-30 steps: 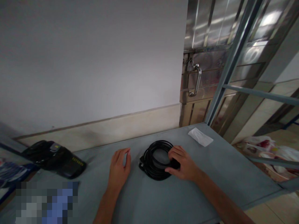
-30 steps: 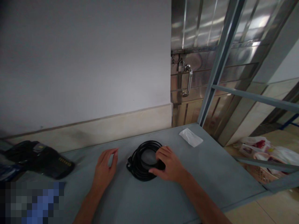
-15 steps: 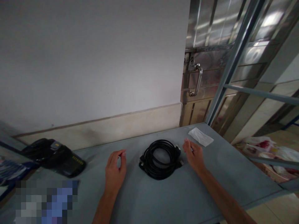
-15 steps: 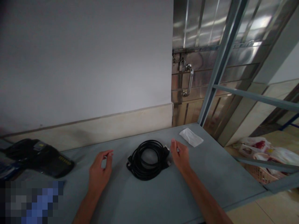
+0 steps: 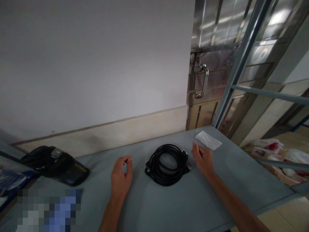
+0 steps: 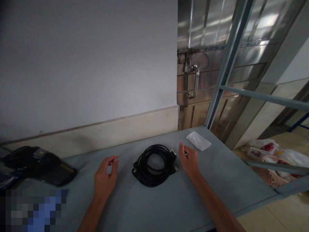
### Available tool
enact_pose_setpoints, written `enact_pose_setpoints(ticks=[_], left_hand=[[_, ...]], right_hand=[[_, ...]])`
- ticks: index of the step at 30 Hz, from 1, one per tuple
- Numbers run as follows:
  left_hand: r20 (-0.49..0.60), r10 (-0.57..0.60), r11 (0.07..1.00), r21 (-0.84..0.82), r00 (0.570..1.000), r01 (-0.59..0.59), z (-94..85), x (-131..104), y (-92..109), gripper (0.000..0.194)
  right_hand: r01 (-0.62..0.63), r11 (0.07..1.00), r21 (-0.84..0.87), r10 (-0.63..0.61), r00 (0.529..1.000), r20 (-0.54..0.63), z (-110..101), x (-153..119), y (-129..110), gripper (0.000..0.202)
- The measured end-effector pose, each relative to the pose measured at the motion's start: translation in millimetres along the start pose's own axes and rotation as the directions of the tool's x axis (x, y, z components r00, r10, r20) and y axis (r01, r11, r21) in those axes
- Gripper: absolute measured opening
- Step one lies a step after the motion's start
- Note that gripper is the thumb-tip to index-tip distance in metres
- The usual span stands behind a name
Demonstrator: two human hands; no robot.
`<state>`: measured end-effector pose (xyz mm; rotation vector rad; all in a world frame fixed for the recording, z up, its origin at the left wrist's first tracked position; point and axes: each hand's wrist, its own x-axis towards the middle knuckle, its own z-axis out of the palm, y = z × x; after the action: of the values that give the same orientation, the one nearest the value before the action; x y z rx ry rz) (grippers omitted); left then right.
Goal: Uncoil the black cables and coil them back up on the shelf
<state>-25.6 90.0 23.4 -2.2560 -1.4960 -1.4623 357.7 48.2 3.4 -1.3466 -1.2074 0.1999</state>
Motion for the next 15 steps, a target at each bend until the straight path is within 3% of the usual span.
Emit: enact_pose_setpoints(ticks=[6, 15], left_hand=[[-0.039, 0.137, 0.989, 0.065, 0.990, -0.135, 0.7, 2.4, -7.7, 0.015], [-0.051, 0.161, 0.981, 0.114, 0.986, -0.154, 1.5, 4.9, -16.6, 0.013]], right_hand=[[0.010, 1.000, 0.001, -0.010, 1.000, 0.003, 1.3, -1.3, 0.4, 0.067], [0.055, 0.998, -0.006, -0.055, 0.998, -0.011, 2.5, -1.5, -0.2, 0.064]])
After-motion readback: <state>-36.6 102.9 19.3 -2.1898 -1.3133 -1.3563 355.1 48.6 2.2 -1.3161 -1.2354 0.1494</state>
